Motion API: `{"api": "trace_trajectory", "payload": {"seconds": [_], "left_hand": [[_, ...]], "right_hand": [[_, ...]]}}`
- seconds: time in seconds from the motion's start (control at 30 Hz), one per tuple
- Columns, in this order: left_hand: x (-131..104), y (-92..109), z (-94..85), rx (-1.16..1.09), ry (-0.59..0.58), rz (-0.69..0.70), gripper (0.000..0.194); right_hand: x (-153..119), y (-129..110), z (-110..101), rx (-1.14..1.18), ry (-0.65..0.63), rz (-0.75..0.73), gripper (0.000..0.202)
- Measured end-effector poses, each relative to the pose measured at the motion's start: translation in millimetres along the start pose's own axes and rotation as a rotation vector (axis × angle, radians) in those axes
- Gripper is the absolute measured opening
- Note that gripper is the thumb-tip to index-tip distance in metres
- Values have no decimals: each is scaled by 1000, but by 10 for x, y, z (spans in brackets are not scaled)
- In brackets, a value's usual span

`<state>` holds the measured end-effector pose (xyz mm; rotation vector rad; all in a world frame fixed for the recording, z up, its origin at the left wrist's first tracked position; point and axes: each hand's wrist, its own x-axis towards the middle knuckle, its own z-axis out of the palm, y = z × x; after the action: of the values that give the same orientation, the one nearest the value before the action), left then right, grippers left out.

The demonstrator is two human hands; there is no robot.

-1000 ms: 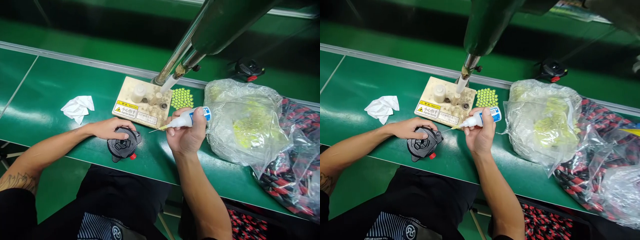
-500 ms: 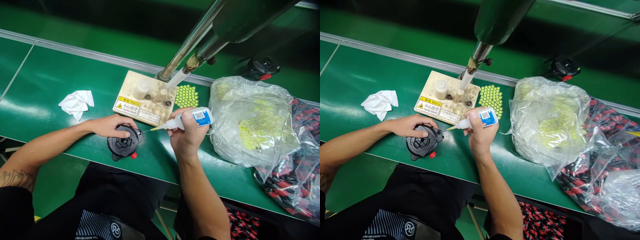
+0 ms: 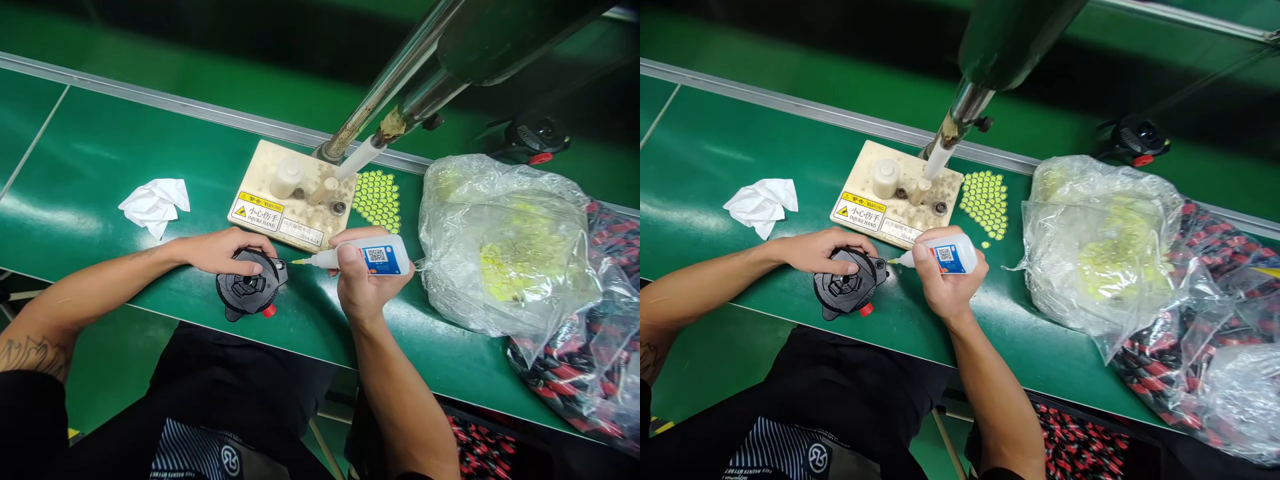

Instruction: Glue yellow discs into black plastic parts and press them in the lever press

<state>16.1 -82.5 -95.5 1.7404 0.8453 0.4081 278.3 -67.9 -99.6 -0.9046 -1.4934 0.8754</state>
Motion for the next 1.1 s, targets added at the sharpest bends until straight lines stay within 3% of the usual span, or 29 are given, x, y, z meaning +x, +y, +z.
{"api": "trace_trajectory", "payload": {"seconds": [1.1], "left_hand": [[4,-3,7,-2,7,15,34]], "right_hand": [[-77,48,-22,-54,-35,-88,23]]}}
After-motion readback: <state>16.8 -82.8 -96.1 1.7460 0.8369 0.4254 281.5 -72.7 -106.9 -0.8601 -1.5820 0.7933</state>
